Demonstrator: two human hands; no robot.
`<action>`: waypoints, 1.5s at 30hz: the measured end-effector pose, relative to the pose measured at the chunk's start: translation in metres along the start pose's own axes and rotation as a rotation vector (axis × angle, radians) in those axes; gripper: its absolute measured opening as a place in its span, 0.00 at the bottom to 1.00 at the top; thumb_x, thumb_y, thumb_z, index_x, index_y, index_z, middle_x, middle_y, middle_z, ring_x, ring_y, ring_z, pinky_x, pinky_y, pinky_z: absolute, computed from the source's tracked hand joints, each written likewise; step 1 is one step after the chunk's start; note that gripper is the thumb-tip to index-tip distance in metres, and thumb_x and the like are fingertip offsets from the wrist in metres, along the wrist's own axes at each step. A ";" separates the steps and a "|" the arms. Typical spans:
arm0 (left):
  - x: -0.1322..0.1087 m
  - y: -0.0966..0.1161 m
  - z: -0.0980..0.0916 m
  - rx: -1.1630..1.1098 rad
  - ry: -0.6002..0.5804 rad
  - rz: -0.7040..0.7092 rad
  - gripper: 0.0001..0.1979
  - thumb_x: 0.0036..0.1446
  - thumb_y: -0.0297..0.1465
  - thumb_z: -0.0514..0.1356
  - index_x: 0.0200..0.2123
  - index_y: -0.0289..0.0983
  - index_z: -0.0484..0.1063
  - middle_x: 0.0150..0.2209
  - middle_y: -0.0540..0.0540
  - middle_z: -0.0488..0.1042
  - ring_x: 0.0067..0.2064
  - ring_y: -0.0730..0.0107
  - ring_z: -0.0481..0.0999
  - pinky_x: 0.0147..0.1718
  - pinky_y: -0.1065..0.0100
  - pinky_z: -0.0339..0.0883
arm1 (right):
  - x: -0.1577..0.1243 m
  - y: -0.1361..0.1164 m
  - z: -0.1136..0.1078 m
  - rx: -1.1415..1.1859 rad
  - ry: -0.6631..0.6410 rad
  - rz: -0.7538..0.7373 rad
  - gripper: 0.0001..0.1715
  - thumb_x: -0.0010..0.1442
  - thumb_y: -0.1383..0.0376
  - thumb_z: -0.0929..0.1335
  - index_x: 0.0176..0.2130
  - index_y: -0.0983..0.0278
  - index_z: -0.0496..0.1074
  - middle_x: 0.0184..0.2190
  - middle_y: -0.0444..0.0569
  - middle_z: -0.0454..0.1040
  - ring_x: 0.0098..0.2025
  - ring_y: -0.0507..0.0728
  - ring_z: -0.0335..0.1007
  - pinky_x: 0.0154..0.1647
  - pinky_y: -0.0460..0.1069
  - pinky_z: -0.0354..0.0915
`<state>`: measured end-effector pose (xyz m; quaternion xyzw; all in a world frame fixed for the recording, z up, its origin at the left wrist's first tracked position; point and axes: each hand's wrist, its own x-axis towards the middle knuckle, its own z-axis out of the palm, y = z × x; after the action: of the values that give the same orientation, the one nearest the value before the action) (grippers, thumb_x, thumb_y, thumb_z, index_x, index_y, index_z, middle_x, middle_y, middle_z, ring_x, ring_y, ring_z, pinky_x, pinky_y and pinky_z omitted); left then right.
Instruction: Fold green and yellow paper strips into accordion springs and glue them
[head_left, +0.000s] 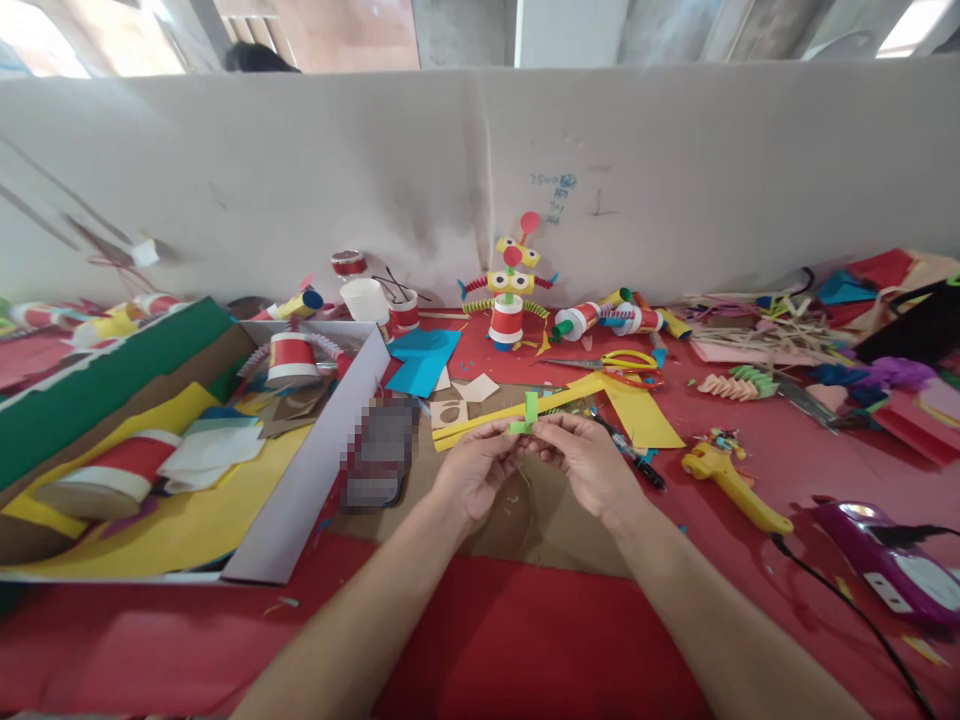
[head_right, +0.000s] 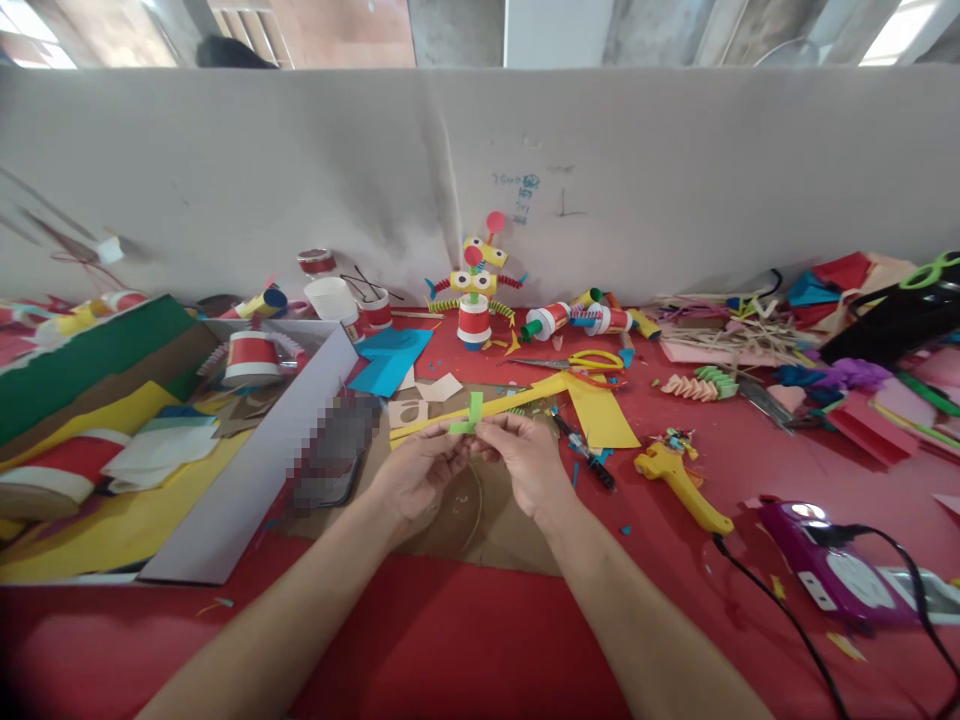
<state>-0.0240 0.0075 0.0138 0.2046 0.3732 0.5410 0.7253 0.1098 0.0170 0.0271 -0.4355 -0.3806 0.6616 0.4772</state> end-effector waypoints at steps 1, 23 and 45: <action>-0.001 0.000 0.001 -0.007 -0.003 -0.002 0.04 0.45 0.20 0.61 0.26 0.31 0.74 0.25 0.47 0.74 0.27 0.79 0.73 0.29 0.78 0.65 | 0.000 0.000 0.001 0.003 0.004 -0.003 0.09 0.41 0.63 0.73 0.24 0.65 0.73 0.20 0.43 0.72 0.23 0.47 0.65 0.25 0.44 0.57; -0.006 -0.002 0.013 0.098 0.113 0.267 0.07 0.42 0.29 0.66 0.27 0.33 0.75 0.26 0.49 0.74 0.28 0.78 0.72 0.33 0.73 0.64 | -0.007 -0.005 0.005 -0.092 -0.078 -0.093 0.13 0.41 0.64 0.73 0.32 0.63 0.76 0.30 0.47 0.76 0.33 0.53 0.70 0.40 0.49 0.64; -0.014 0.008 0.016 0.205 0.090 0.168 0.08 0.41 0.31 0.66 0.25 0.33 0.74 0.26 0.47 0.75 0.28 0.74 0.74 0.33 0.71 0.66 | -0.004 -0.004 0.002 -0.121 0.026 -0.096 0.10 0.44 0.60 0.71 0.27 0.65 0.74 0.23 0.44 0.72 0.26 0.49 0.65 0.30 0.46 0.62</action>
<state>-0.0192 -0.0009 0.0343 0.2837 0.4405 0.5673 0.6353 0.1093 0.0142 0.0322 -0.4533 -0.4342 0.6080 0.4861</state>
